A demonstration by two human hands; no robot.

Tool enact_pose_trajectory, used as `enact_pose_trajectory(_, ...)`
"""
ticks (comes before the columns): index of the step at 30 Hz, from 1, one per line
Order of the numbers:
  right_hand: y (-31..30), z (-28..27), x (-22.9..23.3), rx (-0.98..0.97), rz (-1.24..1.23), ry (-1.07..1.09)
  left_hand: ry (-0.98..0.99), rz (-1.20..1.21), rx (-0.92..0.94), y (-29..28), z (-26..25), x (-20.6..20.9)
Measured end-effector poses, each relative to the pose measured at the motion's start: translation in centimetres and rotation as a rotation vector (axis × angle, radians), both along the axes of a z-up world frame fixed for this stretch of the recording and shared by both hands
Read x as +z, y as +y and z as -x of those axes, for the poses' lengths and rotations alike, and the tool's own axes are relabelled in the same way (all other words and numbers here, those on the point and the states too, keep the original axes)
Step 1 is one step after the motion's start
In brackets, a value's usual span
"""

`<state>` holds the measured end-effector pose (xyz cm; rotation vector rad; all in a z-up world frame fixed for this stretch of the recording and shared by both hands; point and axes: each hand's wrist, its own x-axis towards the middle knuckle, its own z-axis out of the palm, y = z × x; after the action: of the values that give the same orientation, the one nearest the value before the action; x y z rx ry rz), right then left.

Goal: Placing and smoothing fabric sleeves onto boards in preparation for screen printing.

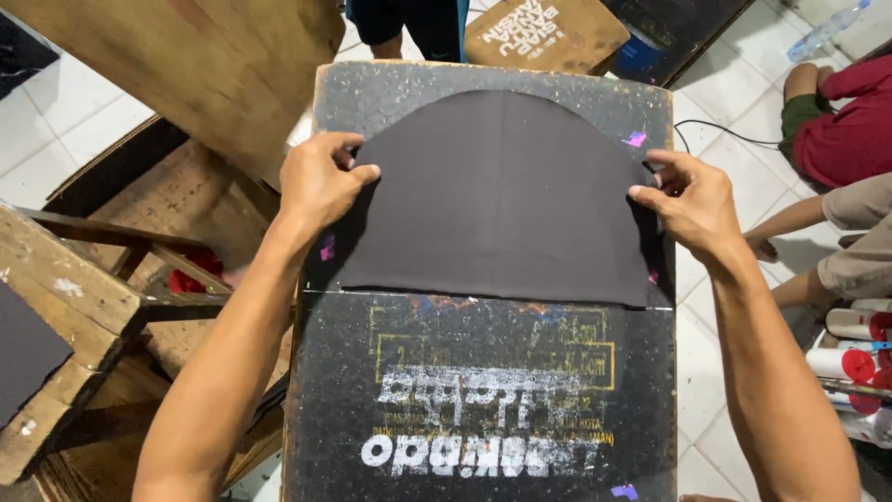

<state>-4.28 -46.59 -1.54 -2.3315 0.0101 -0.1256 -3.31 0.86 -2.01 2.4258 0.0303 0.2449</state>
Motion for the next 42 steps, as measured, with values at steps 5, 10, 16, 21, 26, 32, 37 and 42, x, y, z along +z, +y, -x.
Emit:
enact_pose_trajectory(5, -0.5, 0.1, 0.6, -0.007, -0.250, 0.122, 0.287, 0.111, 0.058, -1.0, -0.3, 2.7)
enact_pose_trajectory(10, -2.0, 0.0, -0.7, 0.002, -0.430, 0.117, 0.310, 0.529, -0.037, -0.7, -0.4, 3.5)
enact_pose_trajectory(16, -3.6, 0.2, -1.5, -0.056, -0.405, 0.103, 0.461, 0.404, -0.062, 1.1, -0.5, 4.9)
enact_pose_trajectory(21, -3.8, 0.4, -1.3, -0.077, -0.318, 0.081, 0.444, 0.225, -0.027, 2.3, -0.4, 5.5)
enact_pose_trajectory(26, -5.7, -0.1, -3.6, -0.209, -0.339, -0.115, 0.431, 0.161, 0.030, 2.9, 0.2, 5.1)
enact_pose_trajectory(32, -3.1, 3.7, -0.9, -0.125, 0.183, -0.595, 0.432, 0.175, 0.030, 3.0, 0.6, 5.5)
enact_pose_trajectory(37, 15.8, 8.6, 0.4, 0.289, 0.070, -0.648, 0.351, 0.147, 0.019, 4.2, -0.5, 3.2)
enact_pose_trajectory(42, 28.4, 10.9, -6.2, 0.674, 0.182, -0.667, 0.340, 0.159, 0.017, 3.9, -0.5, 3.1)
